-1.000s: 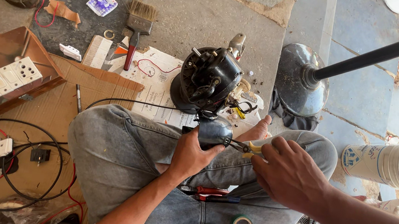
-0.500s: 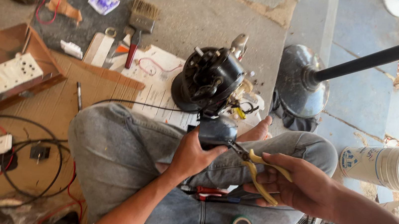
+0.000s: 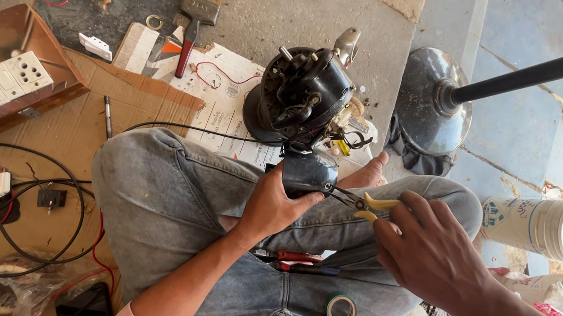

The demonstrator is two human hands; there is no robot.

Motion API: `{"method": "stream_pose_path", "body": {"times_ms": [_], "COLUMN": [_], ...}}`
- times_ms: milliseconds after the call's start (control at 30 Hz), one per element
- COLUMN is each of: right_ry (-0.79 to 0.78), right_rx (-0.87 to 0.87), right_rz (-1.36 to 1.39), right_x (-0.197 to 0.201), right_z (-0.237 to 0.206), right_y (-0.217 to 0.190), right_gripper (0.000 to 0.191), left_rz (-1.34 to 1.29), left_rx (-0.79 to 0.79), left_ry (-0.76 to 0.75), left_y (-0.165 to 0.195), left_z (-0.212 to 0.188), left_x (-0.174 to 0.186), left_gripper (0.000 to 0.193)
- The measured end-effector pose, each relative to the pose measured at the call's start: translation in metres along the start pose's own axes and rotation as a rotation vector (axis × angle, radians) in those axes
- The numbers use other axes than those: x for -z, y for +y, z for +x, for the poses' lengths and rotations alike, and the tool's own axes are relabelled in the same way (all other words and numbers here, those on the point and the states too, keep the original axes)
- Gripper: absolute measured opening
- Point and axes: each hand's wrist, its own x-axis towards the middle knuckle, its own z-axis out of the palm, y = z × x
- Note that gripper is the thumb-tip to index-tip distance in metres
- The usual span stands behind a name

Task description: The person sits on the floor and uses pliers to strip and connect wires to electrical components inside a black motor housing component.

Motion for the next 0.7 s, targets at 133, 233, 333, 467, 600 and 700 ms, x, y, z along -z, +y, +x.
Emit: {"method": "stream_pose_path", "body": {"times_ms": [133,233,333,467,600,700], "right_ry": [-0.097,-0.143,-0.171,-0.118,-0.199,-0.159], "right_rx": [0.037,-0.002,0.001,0.006,0.044,0.105], "right_rz": [-0.04,-0.038,-0.088,-0.099,-0.168,-0.242], "right_x": [-0.004,0.0,0.006,0.011,0.011,0.01], "right_z": [0.007,0.01,0.011,0.014,0.015,0.017], "right_y": [0.0,-0.001,-0.001,-0.002,-0.003,-0.003], "right_gripper": [0.042,0.041,0.045,0.047,0.048,0.051], "left_rz": [0.017,0.044,0.053,0.033,0.061,0.085], "left_rx": [0.01,0.013,0.013,0.01,0.012,-0.013], "left_ry": [-0.008,0.004,0.01,0.013,0.006,0.003], "left_y": [-0.005,-0.008,-0.008,-0.008,-0.008,-0.008], "left_z": [0.0,0.0,0.0,0.0,0.0,-0.001], "left_x": [0.001,0.001,0.0,0.0,0.001,0.0], "left_gripper": [0.048,0.049,0.05,0.05,0.049,0.047]}}
